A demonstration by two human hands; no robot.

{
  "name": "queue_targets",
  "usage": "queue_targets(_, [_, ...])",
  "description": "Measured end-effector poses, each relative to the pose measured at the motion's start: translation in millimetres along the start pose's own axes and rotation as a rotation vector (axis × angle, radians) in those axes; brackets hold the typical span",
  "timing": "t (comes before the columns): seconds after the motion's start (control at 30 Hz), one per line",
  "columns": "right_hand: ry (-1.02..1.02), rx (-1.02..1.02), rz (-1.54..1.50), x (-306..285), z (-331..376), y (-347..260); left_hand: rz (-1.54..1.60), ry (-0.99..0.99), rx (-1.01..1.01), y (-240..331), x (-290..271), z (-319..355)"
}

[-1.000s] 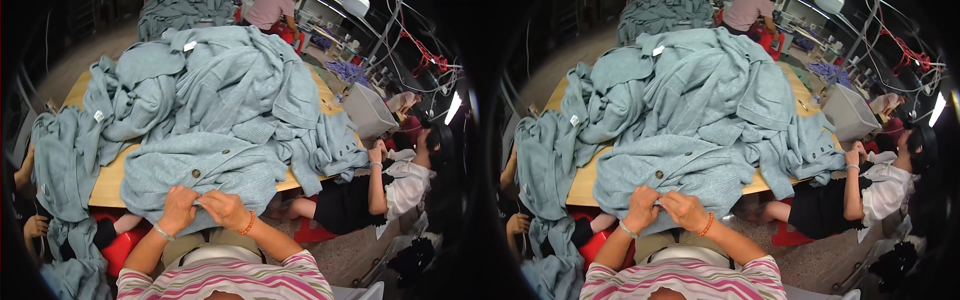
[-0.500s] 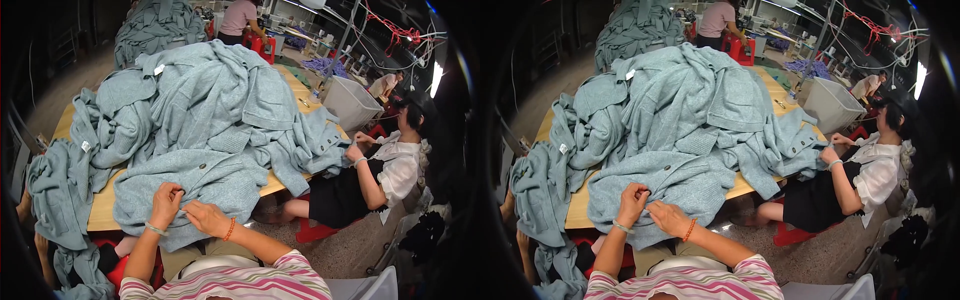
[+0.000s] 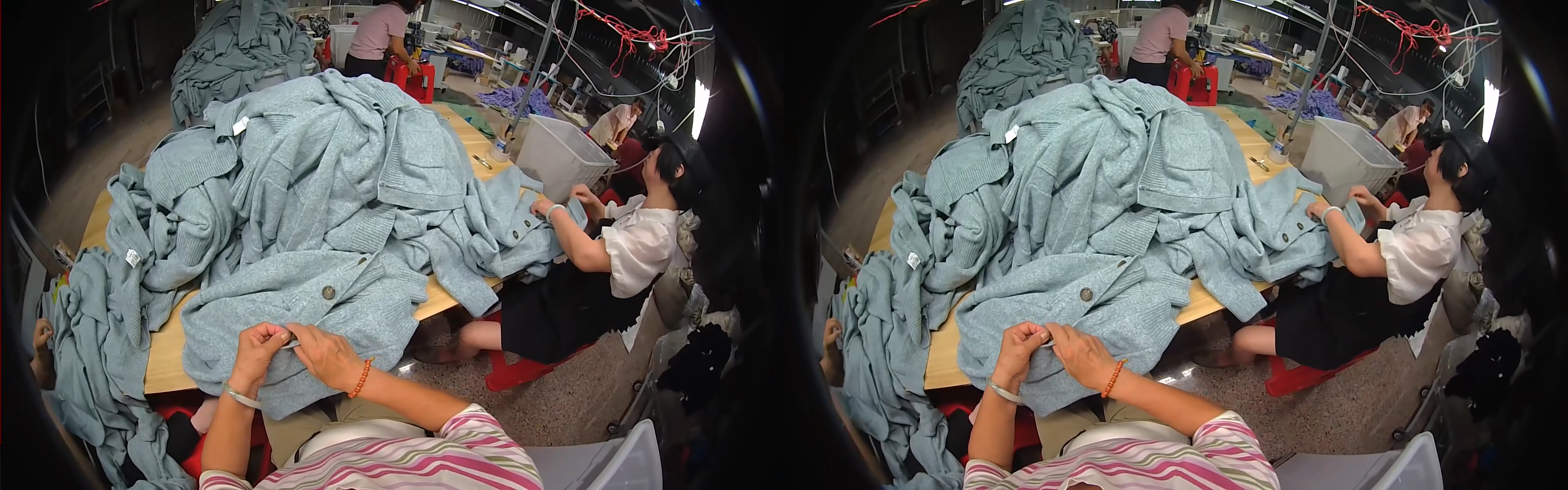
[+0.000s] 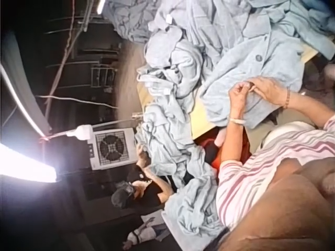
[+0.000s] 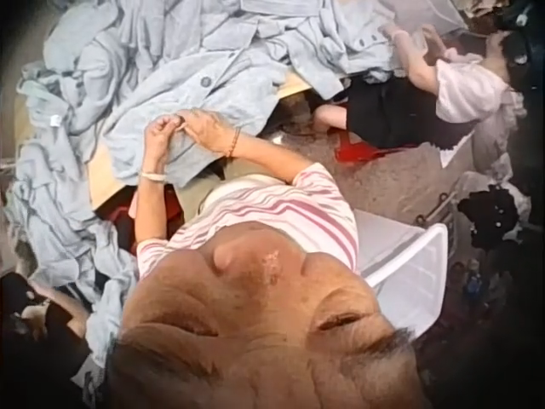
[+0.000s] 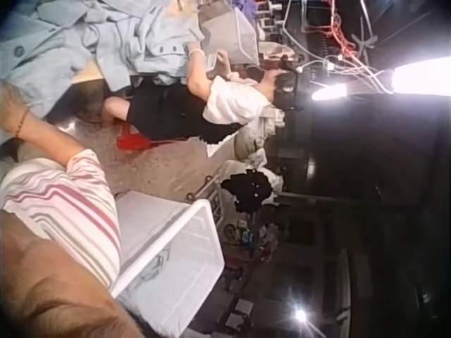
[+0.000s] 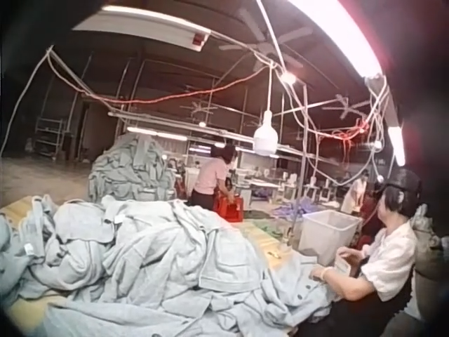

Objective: Inspecting and sorting blue knitted cardigans in a factory setting.

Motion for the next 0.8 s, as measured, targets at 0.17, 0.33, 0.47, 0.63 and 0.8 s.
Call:
queue_targets(0.17, [-0.075, 0.001, 0.053, 0, 2, 11, -0.164, -0.068, 0.016, 14, 13, 10])
queue_targets(0.33, [-0.195, -0.017, -0.001, 7, 2, 18, -0.569, -0.14, 0.427, 35, 17, 21])
queue_targets(0.47, [-0.231, -0.033, -0.04, 7, 2, 21, -0.639, -0.099, 0.424, 32, 15, 21])
queue_targets(0.63, [-0.216, -0.052, -0.028, 5, 4, 18, -0.634, -0.095, 0.419, 30, 13, 23])
queue_targets(0.8, [-0.144, -0.091, -0.088, 6, 4, 21, -0.656, -0.1, 0.376, 29, 11, 26])
Point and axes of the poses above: each hand's wrist, its own z-axis away from the middle knuckle, its own x-axis out of the palm, y = z × x, the point moved 6 cm from there along -z, towards the middle knuckle, and after that the axes turned 4 degrees about x, right-handed, at the moved point
